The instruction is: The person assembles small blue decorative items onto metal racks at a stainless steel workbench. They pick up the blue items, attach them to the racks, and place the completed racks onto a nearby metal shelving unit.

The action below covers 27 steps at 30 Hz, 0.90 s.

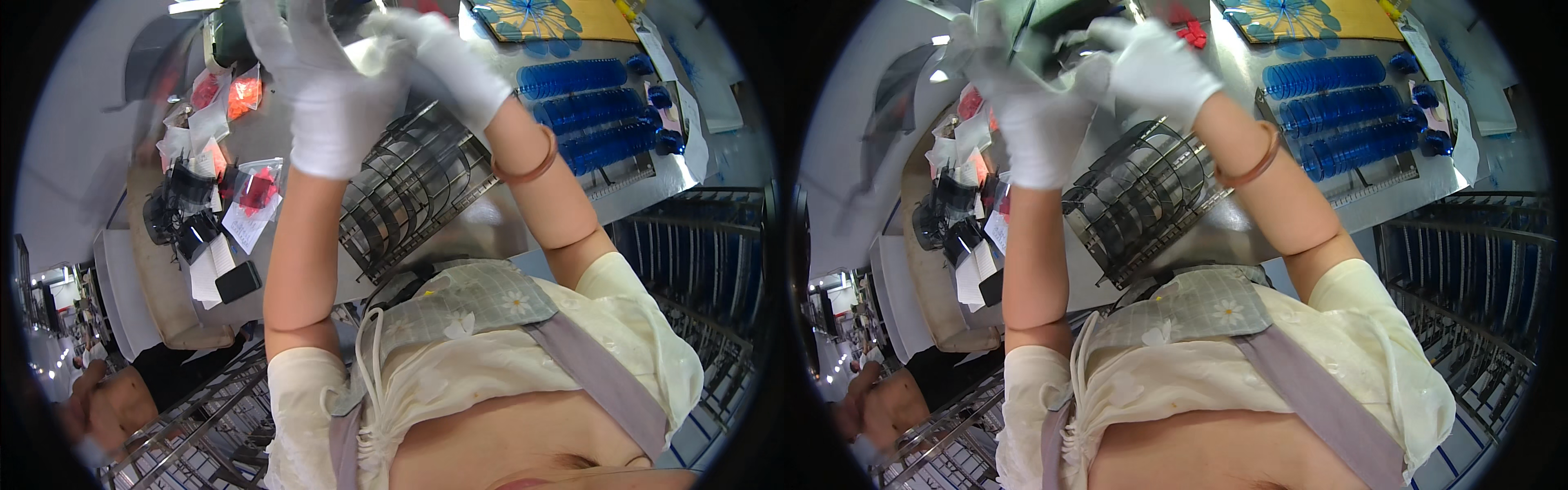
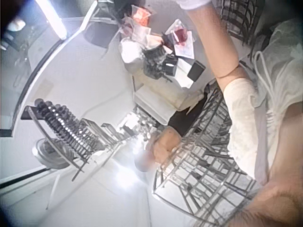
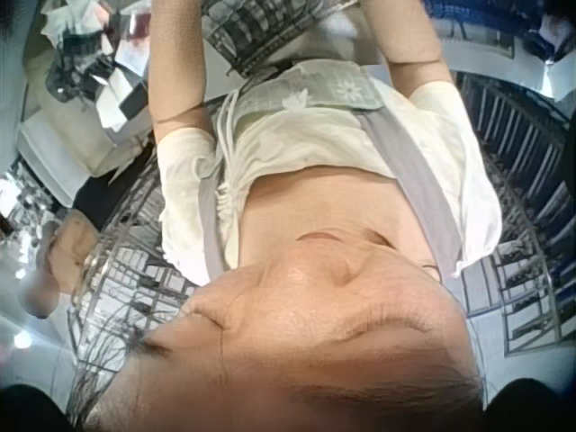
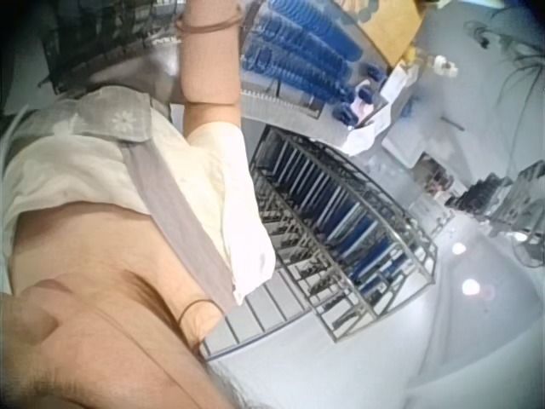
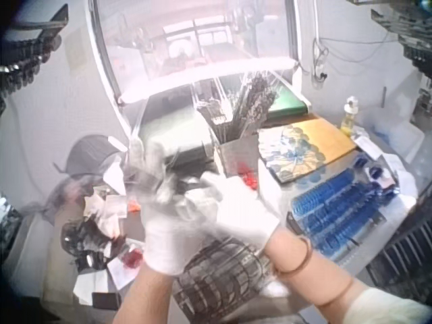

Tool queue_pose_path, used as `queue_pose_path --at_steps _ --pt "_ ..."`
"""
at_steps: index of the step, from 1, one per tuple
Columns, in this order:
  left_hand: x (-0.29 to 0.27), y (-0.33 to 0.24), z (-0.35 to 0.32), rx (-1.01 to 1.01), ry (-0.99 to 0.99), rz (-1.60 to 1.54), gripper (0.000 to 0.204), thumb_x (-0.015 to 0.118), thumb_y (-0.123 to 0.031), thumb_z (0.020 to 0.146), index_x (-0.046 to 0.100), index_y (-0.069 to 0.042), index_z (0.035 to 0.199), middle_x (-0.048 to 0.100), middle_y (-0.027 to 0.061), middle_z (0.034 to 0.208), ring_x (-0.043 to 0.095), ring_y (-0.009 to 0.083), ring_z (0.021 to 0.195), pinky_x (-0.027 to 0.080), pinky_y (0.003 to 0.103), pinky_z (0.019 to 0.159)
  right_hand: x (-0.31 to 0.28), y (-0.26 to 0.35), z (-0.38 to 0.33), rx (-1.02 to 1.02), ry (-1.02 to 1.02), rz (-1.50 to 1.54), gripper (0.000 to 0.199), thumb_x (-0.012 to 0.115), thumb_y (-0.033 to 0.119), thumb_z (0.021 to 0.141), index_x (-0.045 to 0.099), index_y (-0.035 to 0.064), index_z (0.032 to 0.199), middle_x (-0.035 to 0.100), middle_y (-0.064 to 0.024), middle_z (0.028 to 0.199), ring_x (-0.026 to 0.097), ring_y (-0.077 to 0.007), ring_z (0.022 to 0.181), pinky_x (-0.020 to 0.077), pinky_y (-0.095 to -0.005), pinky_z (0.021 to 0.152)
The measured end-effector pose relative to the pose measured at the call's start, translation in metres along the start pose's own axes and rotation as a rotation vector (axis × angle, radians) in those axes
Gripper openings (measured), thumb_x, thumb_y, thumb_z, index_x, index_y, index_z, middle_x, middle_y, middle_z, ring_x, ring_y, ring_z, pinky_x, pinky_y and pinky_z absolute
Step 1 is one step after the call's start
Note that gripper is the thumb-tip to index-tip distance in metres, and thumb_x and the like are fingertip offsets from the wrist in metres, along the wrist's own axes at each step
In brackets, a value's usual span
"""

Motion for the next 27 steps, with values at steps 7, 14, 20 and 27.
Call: queue_pose_path --at_steps 7,14,20,27 --pt "-0.009 0.05 -0.008 -0.419 -0.276 -0.425 0.015 0.053 -0.016 0.108 0.064 -0.007 0.112 0.07 0.0065 0.113 0.069 0.0212 0.104 0.053 0.035 0.092 -0.012 -0.015 -0.067 0.462 0.253 0.294 0.064 0.064 0.026 0.09 0.052 -0.0019 0.146 0.067 -0.0221 0.115 0.067 -0.029 0.109 0.0538 -0.0358 0.095" --pt "-0.029 0.213 -0.053 -1.122 -0.605 -1.303 0.032 0.05 0.004 0.104 0.051 -0.025 0.119 0.065 0.0156 0.125 0.067 0.0422 0.111 0.055 0.064 0.096 -0.012 -0.033 -0.173 1.098 0.602 0.684 0.052 0.039 0.034 0.105 0.046 0.0066 0.149 0.069 -0.0163 0.096 0.068 -0.0266 0.074 0.0552 -0.0398 0.075" --pt "-0.005 0.292 -0.147 -1.515 -0.207 -0.977 0.028 0.05 -0.02 0.111 0.052 -0.004 0.133 0.065 0.019 0.131 0.069 0.0348 0.11 0.059 0.05 0.092 -0.005 -0.014 -0.177 0.906 0.683 0.4 0.061 0.044 0.041 0.105 0.04 0.0062 0.154 0.069 -0.0222 0.101 0.071 -0.0361 0.092 0.0555 -0.0458 0.086" --pt "-0.043 0.275 -0.132 -1.696 0.596 -0.052 0.038 0.064 -0.036 0.101 0.067 0.002 0.108 0.066 0.0147 0.073 0.069 0.0324 0.079 0.056 0.042 0.074 -0.027 0.003 -0.126 0.458 0.265 0.035 0.069 0.059 0.048 0.099 0.044 0.0038 0.151 0.056 -0.0246 0.141 0.061 -0.043 0.12 0.0527 -0.0468 0.098"
Point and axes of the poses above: each hand's wrist, its own z-axis towards the middle knuckle, its own x-axis out of the palm, y = z × x, the point moved 1 cm from there along z, towards the middle knuckle
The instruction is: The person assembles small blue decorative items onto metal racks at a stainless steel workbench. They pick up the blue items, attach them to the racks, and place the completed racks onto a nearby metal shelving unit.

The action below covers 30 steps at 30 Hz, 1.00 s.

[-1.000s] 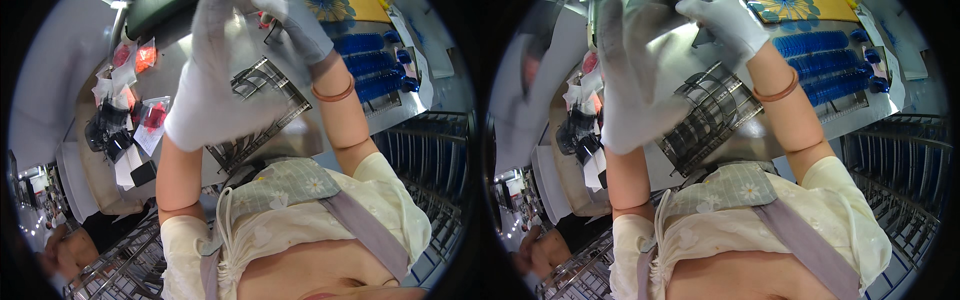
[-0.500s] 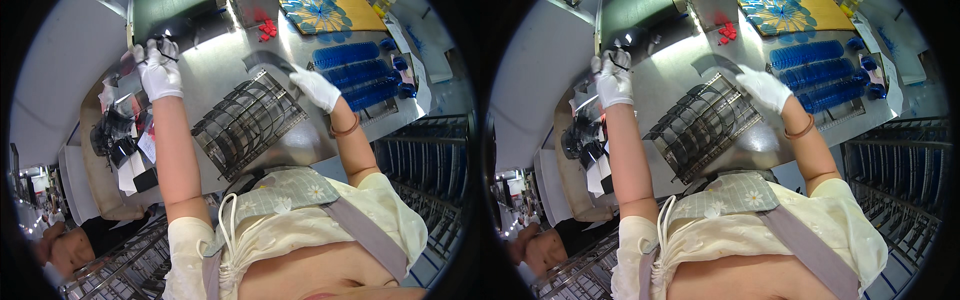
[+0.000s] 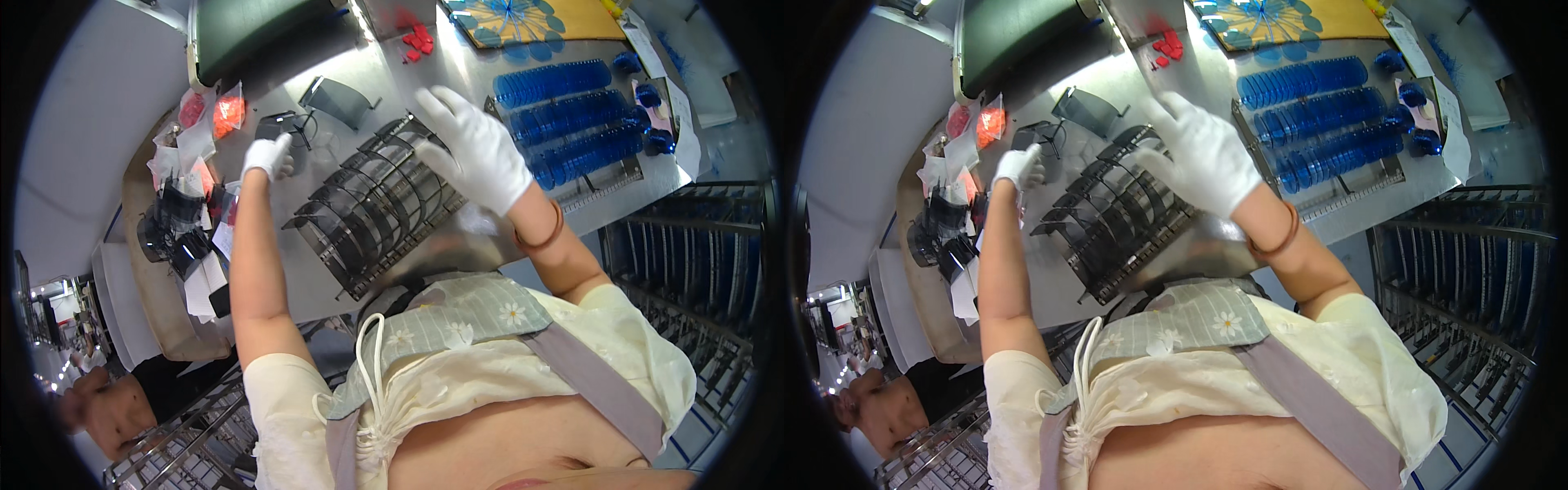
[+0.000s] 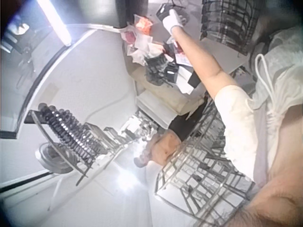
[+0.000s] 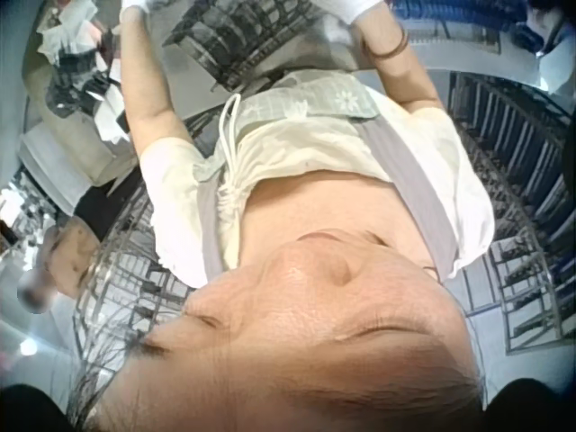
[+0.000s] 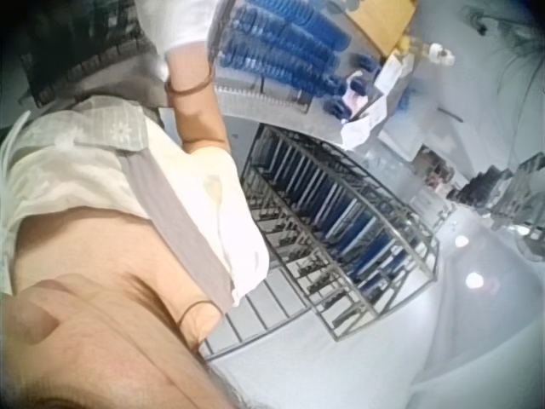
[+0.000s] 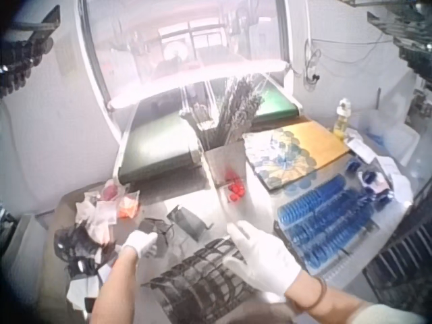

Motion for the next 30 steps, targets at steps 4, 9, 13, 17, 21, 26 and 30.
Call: queue_pose_path --at_steps 4,9,13,17,21,26,30 --pt "-0.009 -0.063 -0.032 0.548 -0.479 0.631 0.045 0.059 -0.041 0.1 0.075 0.001 0.1 0.077 0.015 0.088 0.075 0.0189 0.08 0.056 0.033 0.074 0.027 0.004 0.045 -0.236 0.027 -0.092 0.063 0.06 0.049 0.097 0.052 0.0081 0.144 0.057 -0.0189 0.14 0.06 -0.0355 0.122 0.0483 -0.0477 0.102" --pt "0.027 -0.175 -0.059 1.069 -0.437 0.237 0.037 0.071 -0.03 0.097 0.072 -0.003 0.122 0.076 0.0141 0.116 0.072 0.0234 0.105 0.055 0.034 0.095 0.062 0.012 0.043 -0.237 0.506 -0.166 0.072 0.059 0.065 0.091 0.057 0.0153 0.143 0.058 -0.0118 0.137 0.056 -0.0284 0.123 0.0458 -0.0465 0.096" --pt "0.075 -0.256 -0.071 1.222 -0.589 0.382 0.053 0.074 -0.032 0.091 0.064 -0.006 0.136 0.073 0.019 0.121 0.071 0.0305 0.114 0.053 0.04 0.101 0.054 0.017 0.032 -0.219 0.466 -0.083 0.075 0.06 0.065 0.09 0.057 0.0131 0.144 0.059 -0.0115 0.129 0.057 -0.027 0.117 0.0445 -0.0493 0.096" --pt "0.121 -0.328 -0.073 1.161 -0.686 0.542 0.059 0.077 -0.03 0.088 0.063 -0.003 0.139 0.07 0.0204 0.128 0.071 0.0262 0.11 0.053 0.038 0.1 0.044 0.023 0.032 -0.242 0.471 -0.058 0.074 0.063 0.064 0.089 0.06 0.0118 0.141 0.062 -0.0123 0.123 0.06 -0.0284 0.111 0.0468 -0.0483 0.091" --pt "0.171 -0.379 -0.065 1.284 -0.476 0.518 0.049 0.064 -0.024 0.089 0.067 -0.009 0.135 0.075 0.0182 0.115 0.072 0.0308 0.105 0.054 0.038 0.099 0.047 0.024 0.03 -0.248 0.482 -0.009 0.073 0.064 0.061 0.089 0.061 0.0105 0.142 0.063 -0.0138 0.124 0.061 -0.0291 0.112 0.0464 -0.0443 0.091" --pt "0.201 -0.424 -0.054 1.0 -0.365 0.987 0.037 0.055 -0.029 0.091 0.076 -0.013 0.116 0.071 0.0191 0.123 0.067 0.0385 0.117 0.052 0.044 0.104 0.051 0.021 0.028 -0.246 0.512 0.002 0.073 0.062 0.06 0.092 0.059 0.0093 0.145 0.061 -0.0146 0.128 0.06 -0.0295 0.116 0.0459 -0.0439 0.094" --pt "0.191 -0.422 -0.064 1.165 -0.359 0.978 0.03 0.063 -0.017 0.084 0.076 -0.011 0.11 0.074 0.0199 0.111 0.07 0.0386 0.108 0.054 0.043 0.099 0.048 0.023 0.03 -0.244 0.517 0.005 0.074 0.062 0.059 0.092 0.058 0.0092 0.146 0.061 -0.0146 0.128 0.059 -0.0297 0.116 0.0459 -0.0439 0.094"
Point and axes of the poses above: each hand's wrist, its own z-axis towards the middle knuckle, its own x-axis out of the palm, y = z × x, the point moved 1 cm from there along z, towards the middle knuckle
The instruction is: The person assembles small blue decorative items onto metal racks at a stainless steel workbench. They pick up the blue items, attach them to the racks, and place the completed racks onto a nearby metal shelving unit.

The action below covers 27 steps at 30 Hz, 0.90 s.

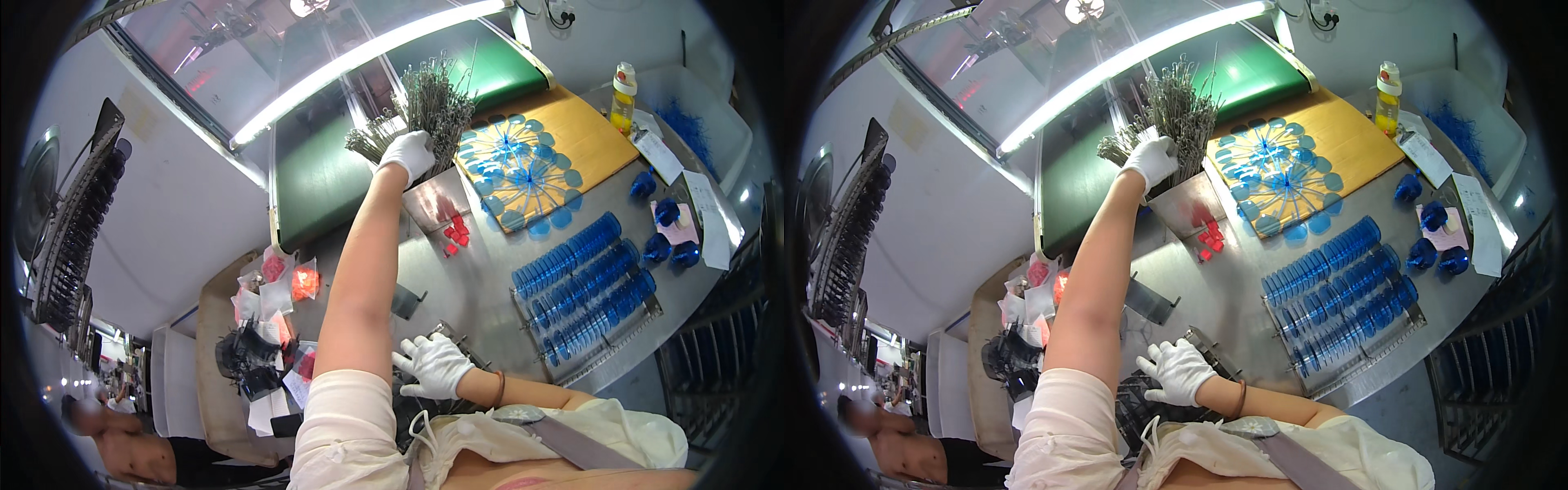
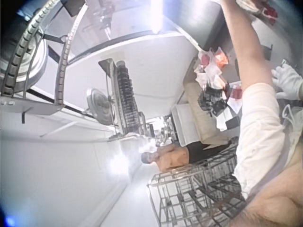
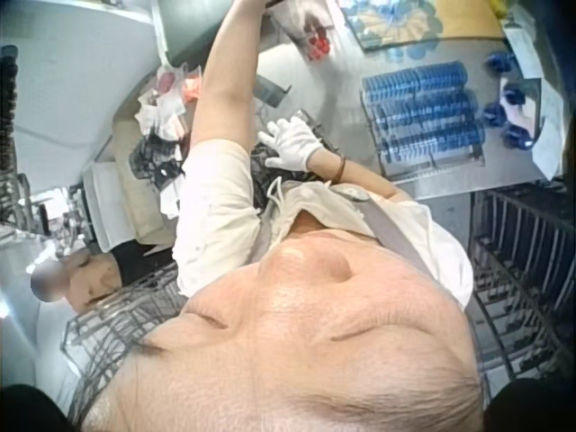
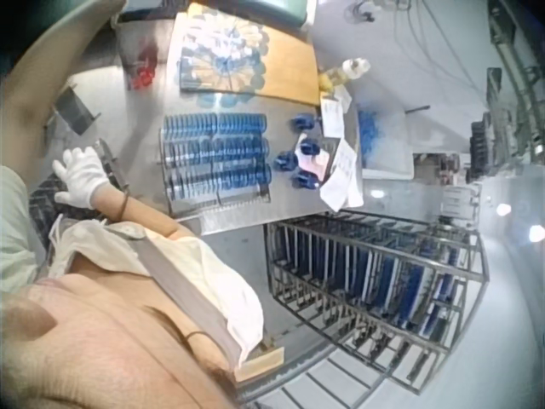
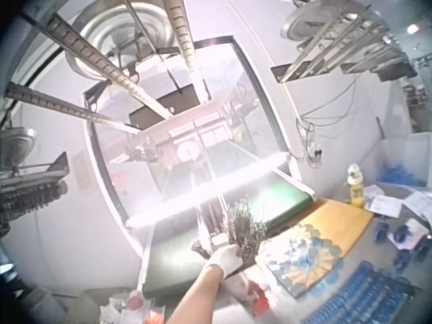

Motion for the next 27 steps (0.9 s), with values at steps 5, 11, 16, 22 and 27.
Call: queue_pose_path --at_steps 5,11,16,22,27 --pt "-0.032 0.001 -0.044 -0.039 -0.238 -0.392 0.031 0.07 -0.013 0.085 0.072 -0.004 0.115 0.074 0.0134 0.105 0.07 0.0248 0.099 0.054 0.034 0.092 -0.004 0.0 -0.002 0.002 0.016 0.026 0.073 0.062 0.059 0.092 0.058 0.0093 0.145 0.062 -0.0147 0.126 0.06 -0.0298 0.116 0.0461 -0.0438 0.094" --pt "-0.107 0.02 -0.144 0.059 -0.59 -0.799 0.033 0.071 -0.003 0.09 0.07 0.005 0.122 0.073 0.0106 0.112 0.068 0.0168 0.102 0.053 0.03 0.093 -0.001 0.001 -0.005 -0.028 -0.052 -0.017 0.068 0.062 0.06 0.092 0.061 0.0096 0.138 0.064 -0.0148 0.122 0.062 -0.0303 0.111 0.0473 -0.0449 0.087" --pt "-0.131 0.073 -0.332 -0.215 -1.066 -0.896 0.033 0.071 -0.004 0.094 0.066 0.005 0.125 0.069 0.0142 0.119 0.067 0.0204 0.107 0.055 0.032 0.091 0.0 0.005 -0.005 -0.022 -0.042 -0.057 0.07 0.061 0.063 0.089 0.061 0.0114 0.138 0.064 -0.0139 0.121 0.063 -0.03 0.11 0.0479 -0.046 0.087" --pt "-0.118 0.152 -0.62 -0.518 -1.84 -0.756 0.04 0.061 -0.018 0.104 0.052 -0.002 0.14 0.062 0.0135 0.114 0.064 0.0216 0.099 0.051 0.025 0.071 0.007 0.012 0.0 0.002 -0.03 -0.107 0.071 0.061 0.062 0.09 0.058 0.0126 0.141 0.064 -0.0136 0.122 0.063 -0.0307 0.113 0.0484 -0.0498 0.091" --pt "-0.009 0.14 -0.748 -0.598 -1.853 -0.961 0.031 0.059 -0.008 0.094 0.057 -0.002 0.125 0.06 0.0106 0.088 0.047 0.0107 0.064 0.041 0.021 0.059 0.005 0.027 0.008 -0.043 -0.096 -0.261 0.071 0.063 0.06 0.091 0.055 0.0116 0.143 0.058 -0.0156 0.132 0.056 -0.0324 0.125 0.043 -0.0561 0.102"
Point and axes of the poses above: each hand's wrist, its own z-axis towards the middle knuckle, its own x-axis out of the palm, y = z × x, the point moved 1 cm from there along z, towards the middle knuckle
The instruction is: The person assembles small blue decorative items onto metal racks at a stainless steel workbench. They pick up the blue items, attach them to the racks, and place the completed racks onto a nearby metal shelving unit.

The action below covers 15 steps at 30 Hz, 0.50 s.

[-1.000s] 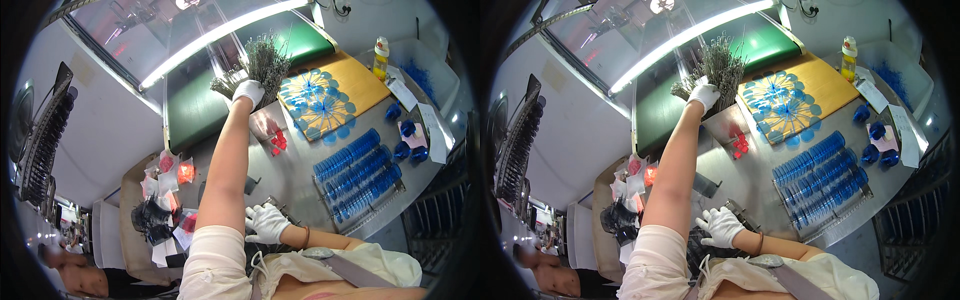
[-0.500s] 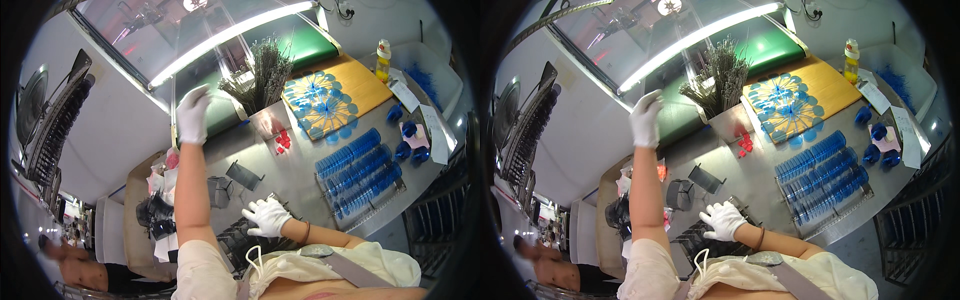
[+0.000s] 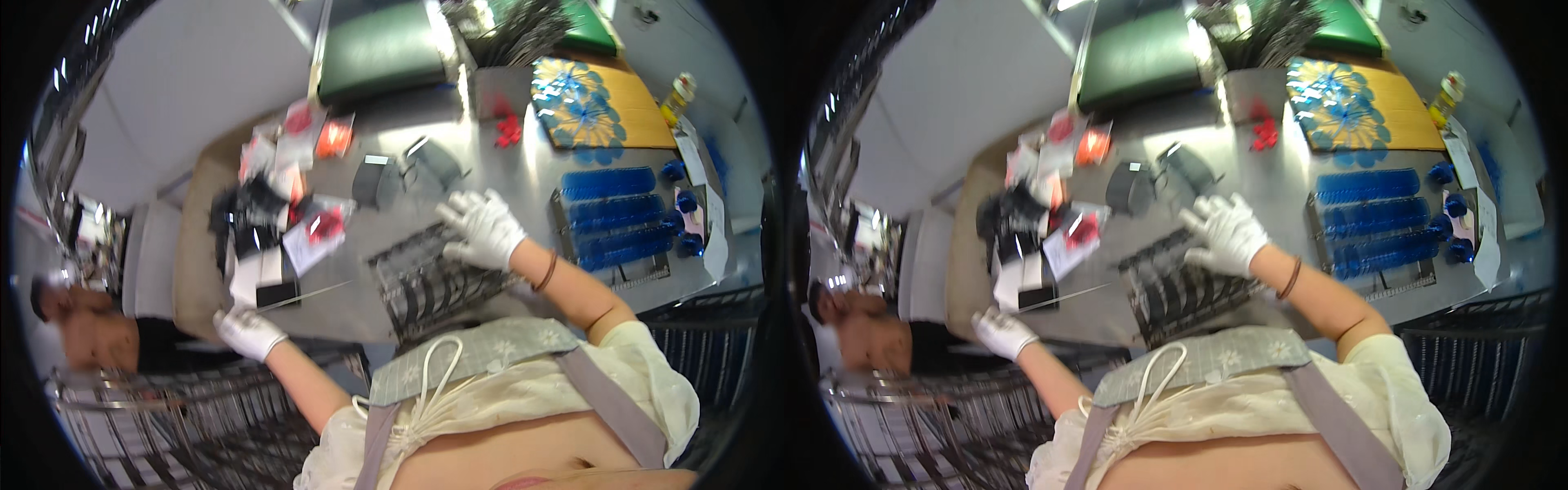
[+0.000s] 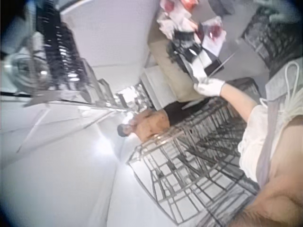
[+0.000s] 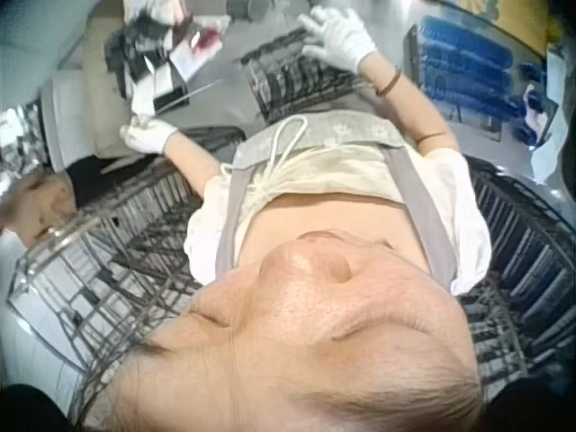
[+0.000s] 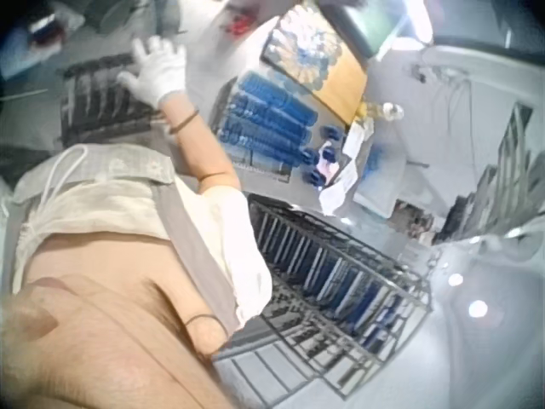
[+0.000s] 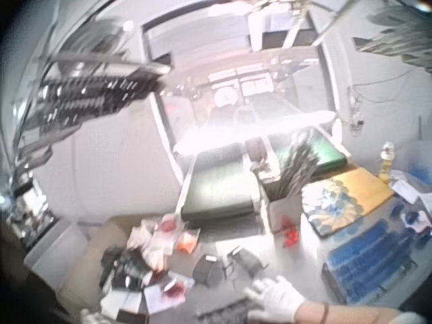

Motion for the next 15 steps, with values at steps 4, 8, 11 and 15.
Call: queue_pose_path --at_steps 4,8,11,15 --pt "-0.024 0.053 -0.087 -0.357 -0.074 0.294 0.025 0.058 -0.014 0.103 0.054 -0.006 0.126 0.062 0.0129 0.103 0.061 0.0174 0.09 0.051 0.029 0.074 -0.006 0.025 0.028 -0.103 -0.113 -0.024 0.062 0.068 0.048 0.092 0.056 0.0101 0.139 0.056 -0.0154 0.135 0.053 -0.0334 0.131 0.0374 -0.0636 0.109" --pt "0.001 0.07 -0.103 -0.464 -0.005 0.249 0.031 0.055 -0.013 0.105 0.044 -0.005 0.133 0.052 0.0139 0.129 0.061 0.0275 0.11 0.055 0.043 0.097 0.015 0.07 0.073 -0.259 -0.144 0.042 0.057 0.068 0.048 0.093 0.058 0.0121 0.135 0.062 -0.0115 0.126 0.06 -0.0315 0.124 0.0387 -0.0655 0.11" --pt "0.019 0.069 -0.085 -0.438 0.043 0.117 0.026 0.053 -0.008 0.104 0.045 -0.007 0.128 0.053 0.013 0.125 0.062 0.0233 0.104 0.058 0.043 0.094 0.042 0.089 0.094 -0.169 0.225 -0.077 0.063 0.049 0.062 0.1 0.059 0.0127 0.138 0.075 -0.0157 0.102 0.071 -0.0365 0.105 0.0385 -0.0622 0.111" --pt "0.019 0.067 -0.075 -0.434 0.078 0.104 0.024 0.049 -0.003 0.103 0.045 -0.007 0.127 0.057 0.0131 0.119 0.066 0.0215 0.096 0.061 0.041 0.086 0.063 0.086 0.1 -0.093 0.374 -0.021 0.078 0.038 0.071 0.101 0.053 0.0098 0.147 0.076 -0.0203 0.104 0.072 -0.0356 0.107 0.0417 -0.0539 0.109"
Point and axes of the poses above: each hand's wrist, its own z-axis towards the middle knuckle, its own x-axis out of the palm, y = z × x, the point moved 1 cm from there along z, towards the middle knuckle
